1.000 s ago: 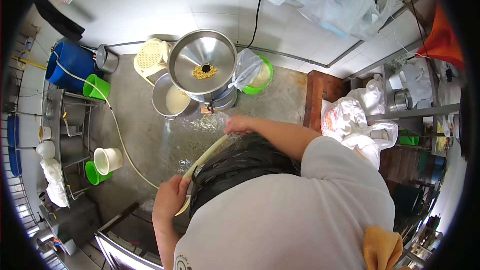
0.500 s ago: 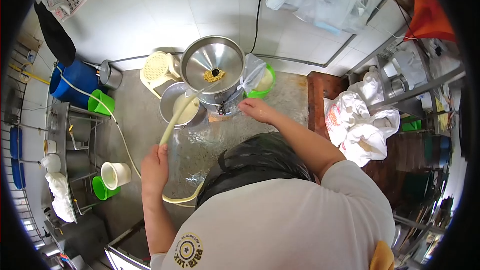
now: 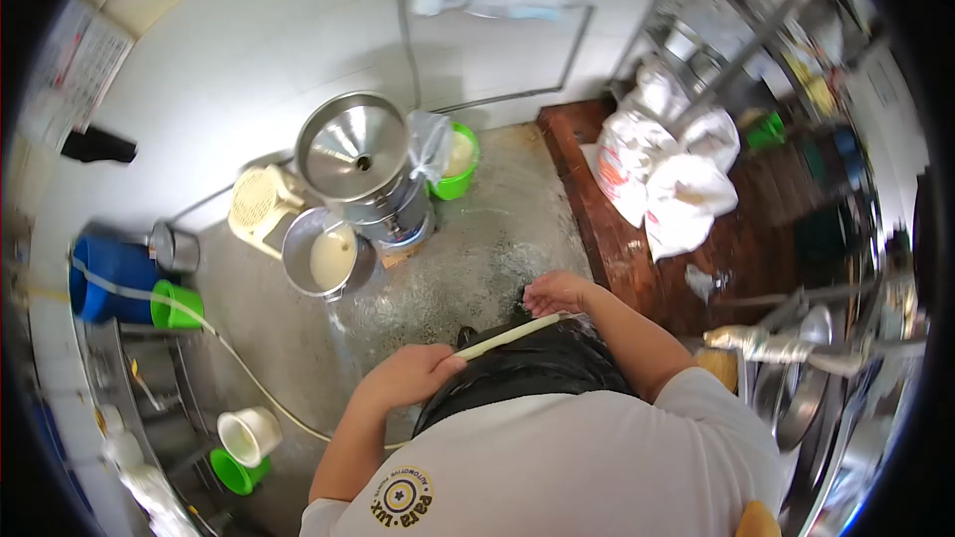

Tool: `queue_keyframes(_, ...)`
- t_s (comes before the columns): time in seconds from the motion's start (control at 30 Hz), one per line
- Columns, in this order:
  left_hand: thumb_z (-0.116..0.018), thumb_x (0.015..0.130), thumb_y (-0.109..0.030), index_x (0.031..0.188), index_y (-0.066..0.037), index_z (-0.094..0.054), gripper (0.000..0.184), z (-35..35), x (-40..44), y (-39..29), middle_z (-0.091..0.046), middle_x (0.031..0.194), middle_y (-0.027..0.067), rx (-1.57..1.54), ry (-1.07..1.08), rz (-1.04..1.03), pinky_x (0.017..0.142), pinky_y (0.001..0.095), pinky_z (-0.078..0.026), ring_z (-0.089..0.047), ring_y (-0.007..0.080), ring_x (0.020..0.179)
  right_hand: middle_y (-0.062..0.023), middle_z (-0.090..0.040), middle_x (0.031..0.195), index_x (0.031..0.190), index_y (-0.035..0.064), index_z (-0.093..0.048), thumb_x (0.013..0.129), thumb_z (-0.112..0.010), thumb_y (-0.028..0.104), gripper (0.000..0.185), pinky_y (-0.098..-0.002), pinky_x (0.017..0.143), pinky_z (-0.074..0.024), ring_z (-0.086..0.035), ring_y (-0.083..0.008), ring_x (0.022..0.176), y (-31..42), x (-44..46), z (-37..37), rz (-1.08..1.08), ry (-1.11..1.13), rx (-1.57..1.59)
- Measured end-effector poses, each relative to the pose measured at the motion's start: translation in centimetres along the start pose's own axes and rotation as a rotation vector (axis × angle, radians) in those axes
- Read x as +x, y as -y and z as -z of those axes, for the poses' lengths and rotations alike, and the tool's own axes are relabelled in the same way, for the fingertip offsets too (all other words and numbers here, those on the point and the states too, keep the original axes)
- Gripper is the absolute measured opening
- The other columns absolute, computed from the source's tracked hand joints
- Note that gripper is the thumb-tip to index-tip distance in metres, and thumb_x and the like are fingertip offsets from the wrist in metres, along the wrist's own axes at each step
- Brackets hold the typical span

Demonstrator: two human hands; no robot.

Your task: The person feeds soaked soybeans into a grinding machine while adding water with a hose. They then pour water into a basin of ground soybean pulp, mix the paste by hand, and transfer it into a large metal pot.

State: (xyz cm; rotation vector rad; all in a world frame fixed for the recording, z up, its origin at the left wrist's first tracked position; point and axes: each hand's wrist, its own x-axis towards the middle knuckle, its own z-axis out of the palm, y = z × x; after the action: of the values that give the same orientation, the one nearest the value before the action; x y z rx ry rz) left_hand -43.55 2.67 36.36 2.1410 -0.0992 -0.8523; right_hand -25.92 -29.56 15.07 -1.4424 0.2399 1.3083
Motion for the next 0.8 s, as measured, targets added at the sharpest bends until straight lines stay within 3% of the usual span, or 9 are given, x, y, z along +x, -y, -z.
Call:
queue_keyframes(0.07, -0.052, 0.106, -0.047, 0.103, -0.003, -0.070, 0.047, -1.6, 2.5, -0.8, -0.070, 0.093, 0.0231, 0.068, 0.074, -0.049, 0.080, 0.0477, -0.052, -0.067, 0.0416, 0.089, -0.0068, -0.067, 0.082, 0.094, 0.0034, -0.069, 0.100, -0.063, 0.026, 0.025, -0.0342, 0.063, -0.0559, -0.064, -0.0190, 0.071, -3.8, -2.6, 0.9, -0.017, 0.062, 0.115)
queue_keyframes(0.17, -0.051, 0.106, -0.047, 0.103, -0.003, -0.070, 0.048, -3.5, 5.2, -3.7, -0.070, 0.094, 0.0224, 0.174, 0.180, -0.110, 0.081, 0.0474, -0.052, -0.067, 0.0421, 0.090, -0.0069, -0.068, 0.084, 0.097, 0.0068, -0.071, 0.100, -0.064, 0.029, 0.024, -0.0317, 0.063, -0.0568, -0.066, -0.0170, 0.073, -8.5, -7.4, 2.6, -0.010, 0.025, -0.071)
queue_keyframes(0.33, -0.052, 0.106, -0.044, 0.101, -0.002, -0.071, 0.046, -10.9, 10.9, -8.2, -0.072, 0.092, 0.0205, 0.411, 0.341, -0.213, 0.080, 0.0459, -0.052, -0.068, 0.0388, 0.088, -0.0030, -0.066, 0.081, 0.092, 0.0085, -0.070, 0.098, -0.064, 0.026, 0.020, -0.0288, 0.058, -0.0549, -0.064, -0.0145, 0.071, -19.9, -12.2, 8.6, 0.054, -0.202, 0.094)
queue_keyframes(0.4, -0.051, 0.105, -0.041, 0.103, 0.000, -0.070, 0.045, -15.5, 13.7, -9.6, -0.069, 0.093, 0.0260, 0.371, 0.313, -0.230, 0.082, 0.0469, -0.051, -0.067, 0.0420, 0.090, -0.0008, -0.060, 0.073, 0.088, 0.0089, -0.067, 0.096, -0.062, 0.019, 0.014, -0.0282, 0.049, -0.0503, -0.058, -0.0126, 0.061, -29.7, -9.0, 14.3, 0.173, 0.084, 0.003)
queue_keyframes(0.47, -0.051, 0.105, -0.042, 0.104, 0.000, -0.069, 0.046, -19.4, 16.2, -11.0, -0.069, 0.092, 0.0259, 0.456, 0.367, -0.198, 0.081, 0.0463, -0.051, -0.066, 0.0412, 0.089, 0.0006, -0.053, 0.066, 0.083, 0.0092, -0.065, 0.091, -0.059, 0.012, 0.010, -0.0285, 0.042, -0.0438, -0.049, -0.0114, 0.050, -33.4, -12.6, 14.2, 0.156, -0.275, 0.128)
queue_keyframes(0.5, -0.051, 0.106, -0.043, 0.105, 0.001, -0.069, 0.047, -25.0, 19.4, -13.7, -0.068, 0.091, 0.0258, 0.518, 0.372, -0.147, 0.081, 0.0457, -0.051, -0.066, 0.0403, 0.088, 0.0006, -0.053, 0.066, 0.083, 0.0092, -0.065, 0.091, -0.059, 0.012, 0.010, -0.0285, 0.042, -0.0438, -0.049, -0.0114, 0.050, -40.9, -13.2, 16.9, 0.186, -0.344, 0.260)
queue_keyframes(0.57, -0.051, 0.106, -0.046, 0.102, 0.001, -0.067, 0.050, -30.9, 21.8, -16.8, -0.067, 0.088, 0.0248, 0.595, 0.427, -0.145, 0.081, 0.0453, -0.050, -0.065, 0.0396, 0.086, 0.0005, -0.051, 0.064, 0.082, 0.0098, -0.065, 0.089, -0.059, 0.011, 0.009, -0.0295, 0.040, -0.0409, -0.045, -0.0114, 0.046, -47.9, -10.8, 21.8, 0.269, -0.196, 0.523)
queue_keyframes(0.6, -0.051, 0.106, -0.047, 0.101, 0.001, -0.066, 0.050, -34.0, 22.9, -18.3, -0.067, 0.089, 0.0247, 0.661, 0.454, -0.174, 0.081, 0.0453, -0.050, -0.065, 0.0390, 0.087, -0.0001, -0.052, 0.064, 0.084, 0.0108, -0.066, 0.089, -0.059, 0.011, 0.009, -0.0306, 0.043, -0.0434, -0.045, -0.0117, 0.048, -49.4, -13.8, 22.3, 0.196, -0.389, 0.269)
queue_keyframes(0.8, -0.049, 0.105, -0.051, 0.097, -0.001, -0.064, 0.053, -46.9, 27.1, -25.4, -0.065, 0.087, 0.0226, 0.854, 0.649, -0.210, 0.078, 0.0447, -0.049, -0.063, 0.0382, 0.084, -0.0025, -0.059, 0.068, 0.088, 0.0106, -0.069, 0.089, -0.060, 0.012, 0.009, -0.0331, 0.047, -0.0489, -0.055, -0.0139, 0.053, -63.2, -19.8, 25.4, 0.202, -0.475, 0.627)
